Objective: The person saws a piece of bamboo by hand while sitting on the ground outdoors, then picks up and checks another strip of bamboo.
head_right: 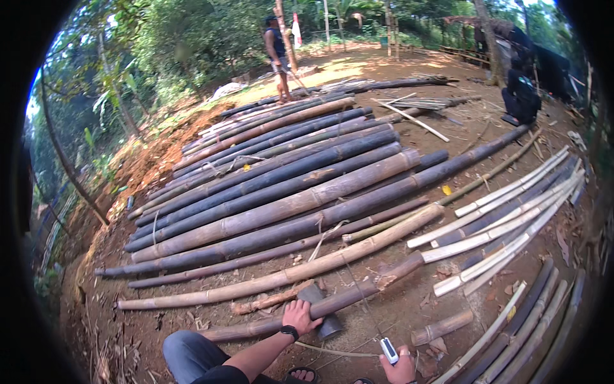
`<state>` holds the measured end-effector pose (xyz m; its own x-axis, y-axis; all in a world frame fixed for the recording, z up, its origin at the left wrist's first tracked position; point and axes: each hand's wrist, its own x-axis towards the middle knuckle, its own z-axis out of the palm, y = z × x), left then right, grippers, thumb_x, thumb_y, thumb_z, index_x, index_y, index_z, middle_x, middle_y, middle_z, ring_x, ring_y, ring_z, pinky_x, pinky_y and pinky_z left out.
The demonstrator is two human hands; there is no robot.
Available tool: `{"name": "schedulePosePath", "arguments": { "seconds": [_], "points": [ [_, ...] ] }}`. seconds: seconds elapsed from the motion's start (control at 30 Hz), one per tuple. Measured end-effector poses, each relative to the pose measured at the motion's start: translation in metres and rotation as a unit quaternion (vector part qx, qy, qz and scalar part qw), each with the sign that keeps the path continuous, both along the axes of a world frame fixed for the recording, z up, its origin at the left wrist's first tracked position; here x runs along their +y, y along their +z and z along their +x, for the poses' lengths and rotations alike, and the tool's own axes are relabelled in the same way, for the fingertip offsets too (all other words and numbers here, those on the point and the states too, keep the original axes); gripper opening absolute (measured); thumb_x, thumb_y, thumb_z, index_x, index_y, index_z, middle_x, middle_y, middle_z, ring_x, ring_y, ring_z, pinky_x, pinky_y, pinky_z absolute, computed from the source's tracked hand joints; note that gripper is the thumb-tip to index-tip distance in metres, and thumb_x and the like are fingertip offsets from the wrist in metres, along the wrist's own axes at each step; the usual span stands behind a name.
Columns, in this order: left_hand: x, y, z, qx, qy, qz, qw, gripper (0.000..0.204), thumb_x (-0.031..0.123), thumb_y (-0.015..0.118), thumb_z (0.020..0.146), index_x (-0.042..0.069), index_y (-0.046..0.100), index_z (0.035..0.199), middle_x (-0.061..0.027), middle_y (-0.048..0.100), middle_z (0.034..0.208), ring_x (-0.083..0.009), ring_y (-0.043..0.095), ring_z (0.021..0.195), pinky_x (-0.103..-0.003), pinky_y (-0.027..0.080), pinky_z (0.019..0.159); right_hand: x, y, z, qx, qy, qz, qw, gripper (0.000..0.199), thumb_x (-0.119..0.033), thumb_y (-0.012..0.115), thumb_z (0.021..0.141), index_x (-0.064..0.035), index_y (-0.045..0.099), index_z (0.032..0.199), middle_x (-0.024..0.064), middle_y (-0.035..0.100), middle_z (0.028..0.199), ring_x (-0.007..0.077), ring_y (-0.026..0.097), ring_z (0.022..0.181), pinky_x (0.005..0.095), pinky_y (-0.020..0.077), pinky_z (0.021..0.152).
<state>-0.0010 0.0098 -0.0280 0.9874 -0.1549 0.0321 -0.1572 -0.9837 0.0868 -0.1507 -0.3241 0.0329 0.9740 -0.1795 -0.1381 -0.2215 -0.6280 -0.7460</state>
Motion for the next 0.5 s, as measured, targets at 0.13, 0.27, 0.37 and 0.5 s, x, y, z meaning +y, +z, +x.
{"name": "schedulePosePath", "arguments": {
  "seconds": [0.13,0.27,0.37,0.5],
  "points": [
    [-0.002,-0.007,0.001,-0.029,-0.020,-0.015,0.999,0.060,0.057,0.070,0.079,0.008,0.057,0.110,-0.0117,0.056,0.104,-0.0296,0.054,0.104,-0.043,0.043,0.088,0.003,0.020,-0.005,0.008,0.032,-0.019,0.999,0.075,-0.039,0.077,0.086,0.0029,0.047,0.141,0.0291,0.065,0.116,0.0402,0.065,0.105,0.0483,0.0494,0.090],
    [0.002,-0.003,-0.011,0.004,-0.002,-0.045,0.999,0.060,0.051,0.073,0.078,0.006,0.055,0.113,-0.0127,0.055,0.108,-0.0294,0.053,0.109,-0.042,0.043,0.090,-0.003,-0.019,-0.010,0.026,0.048,0.014,0.998,0.092,-0.041,0.075,0.087,0.0040,0.030,0.153,0.0296,0.060,0.128,0.0392,0.060,0.115,0.0460,0.0459,0.098],
    [0.004,-0.006,-0.017,0.001,0.006,-0.046,0.999,0.060,0.051,0.072,0.079,0.006,0.054,0.114,-0.0127,0.054,0.109,-0.0294,0.052,0.109,-0.042,0.043,0.090,-0.004,-0.005,-0.010,0.060,0.067,-0.031,0.995,0.093,-0.044,0.075,0.087,0.0008,0.029,0.154,0.0272,0.065,0.117,0.0382,0.064,0.106,0.0449,0.0495,0.090],
    [-0.003,-0.002,-0.012,0.012,0.012,-0.060,0.998,0.060,0.052,0.071,0.080,0.005,0.054,0.114,-0.0123,0.053,0.108,-0.0297,0.052,0.108,-0.042,0.042,0.090,-0.010,-0.009,-0.005,0.031,0.071,-0.048,0.996,0.077,-0.047,0.073,0.088,-0.0016,0.044,0.143,0.0242,0.069,0.103,0.0383,0.067,0.094,0.0468,0.0511,0.081]
  ]
}}
